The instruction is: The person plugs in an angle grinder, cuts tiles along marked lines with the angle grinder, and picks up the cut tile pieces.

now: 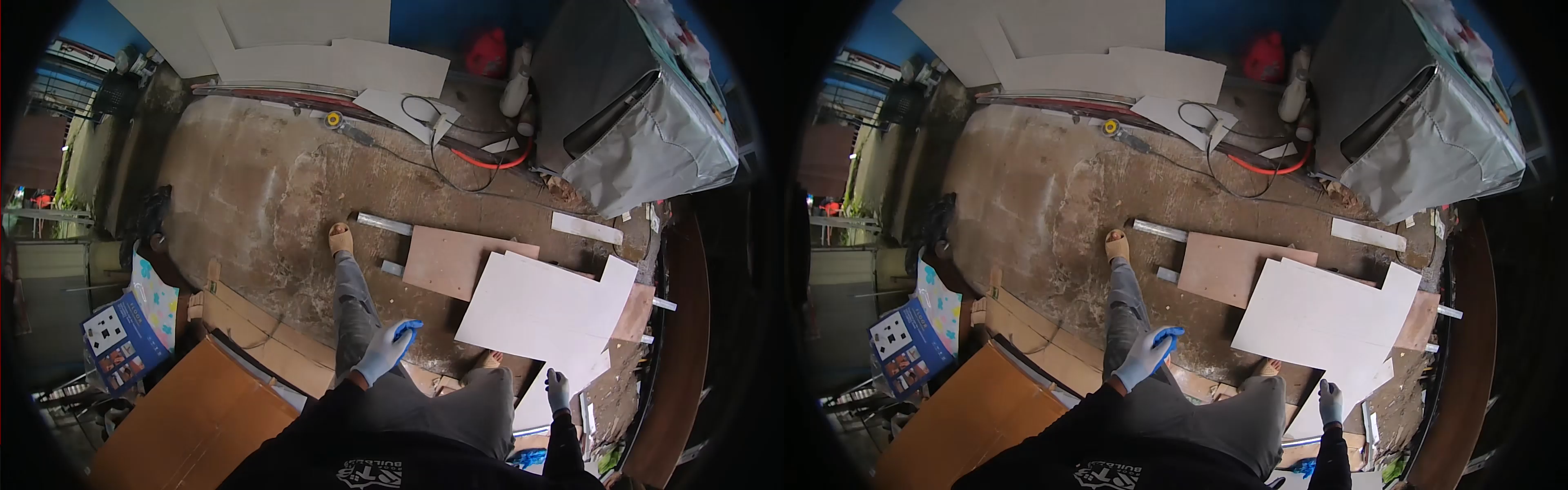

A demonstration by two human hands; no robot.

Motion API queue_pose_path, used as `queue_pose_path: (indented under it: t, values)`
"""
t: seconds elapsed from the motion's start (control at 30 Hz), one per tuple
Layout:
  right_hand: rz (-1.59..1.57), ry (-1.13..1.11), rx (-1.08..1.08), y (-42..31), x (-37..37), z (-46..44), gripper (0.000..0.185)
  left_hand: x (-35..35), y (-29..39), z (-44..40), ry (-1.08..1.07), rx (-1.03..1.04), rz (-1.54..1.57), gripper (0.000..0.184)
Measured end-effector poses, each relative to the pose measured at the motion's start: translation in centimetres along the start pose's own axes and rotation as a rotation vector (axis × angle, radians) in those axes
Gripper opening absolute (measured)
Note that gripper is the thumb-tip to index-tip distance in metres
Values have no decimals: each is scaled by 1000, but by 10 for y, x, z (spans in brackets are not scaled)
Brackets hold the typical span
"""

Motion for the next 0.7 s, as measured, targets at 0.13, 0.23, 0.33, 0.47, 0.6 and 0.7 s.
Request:
queue_pose_path:
  t: [0.13,0.23,0.33,0.47,0.6,0.7]
  values:
    - [-155,-27,-136,-136,225,-24,32,-101,-10,-126,-97,101,-362,30]
    - [53,-212,-392,-267,433,-66,36,-167,-48,-201,-105,73,-453,31]
    - [216,-326,-434,-367,621,-152,40,-201,-77,-227,-145,128,-444,29]
    - [515,-373,-581,-473,823,-278,57,-266,-63,-238,-186,196,-267,26]
    - [685,-259,-717,-592,954,-341,71,-313,-68,-253,-186,209,-343,25]
    - [722,-121,-822,-652,1003,-365,82,-328,-74,-261,-237,223,-332,27]
Point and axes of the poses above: each hand's wrist, its own z-axis away from the middle knuckle, its own x-axis out of the palm, y = z × x, the point moved 9 cm from there along -z, towards the middle knuckle, and after that the axes turned 14 degrees about -z, right-handed, at the moved point
